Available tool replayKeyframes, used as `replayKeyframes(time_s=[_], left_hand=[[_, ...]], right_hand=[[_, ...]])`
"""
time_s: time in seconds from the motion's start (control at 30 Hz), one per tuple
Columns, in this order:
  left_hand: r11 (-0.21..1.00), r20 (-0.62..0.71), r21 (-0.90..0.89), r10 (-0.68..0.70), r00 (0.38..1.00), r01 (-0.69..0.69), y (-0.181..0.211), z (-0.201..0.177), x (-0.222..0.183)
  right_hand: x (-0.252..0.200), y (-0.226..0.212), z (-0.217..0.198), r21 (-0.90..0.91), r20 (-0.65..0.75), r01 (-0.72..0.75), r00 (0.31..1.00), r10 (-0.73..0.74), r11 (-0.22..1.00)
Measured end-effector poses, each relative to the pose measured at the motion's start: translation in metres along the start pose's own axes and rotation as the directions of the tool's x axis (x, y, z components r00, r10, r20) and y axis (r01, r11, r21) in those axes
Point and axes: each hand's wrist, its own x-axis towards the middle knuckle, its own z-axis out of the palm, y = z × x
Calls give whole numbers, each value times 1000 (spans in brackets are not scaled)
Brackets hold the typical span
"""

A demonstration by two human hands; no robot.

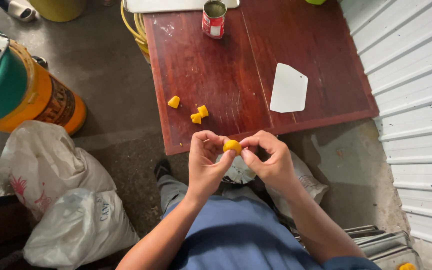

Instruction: Shaping pieces of yellow dough, filling them with a dark paste, and arranging them on a tray for baking.

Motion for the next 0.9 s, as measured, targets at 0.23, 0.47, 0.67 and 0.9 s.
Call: replayKeyframes(time_s=[0.23,0.47,0.67,0.9], left_hand=[[998,55,57,35,998,-38,-1,-1,0],[996,14,82,17,1000,-18,-12,6,-3],[994,98,110,-21,995,11,2,-2,2],[995,94,92,-45,995,36,10,-9,4]], right_hand=[[2,6,1,-54,8,83,997,-83,995],[-3,19,3,-219,-30,108,993,-118,970],[-5,-3,-3,-63,22,-140,990,142,988],[-1,-13,-3,-74,10,-148,989,149,986]])
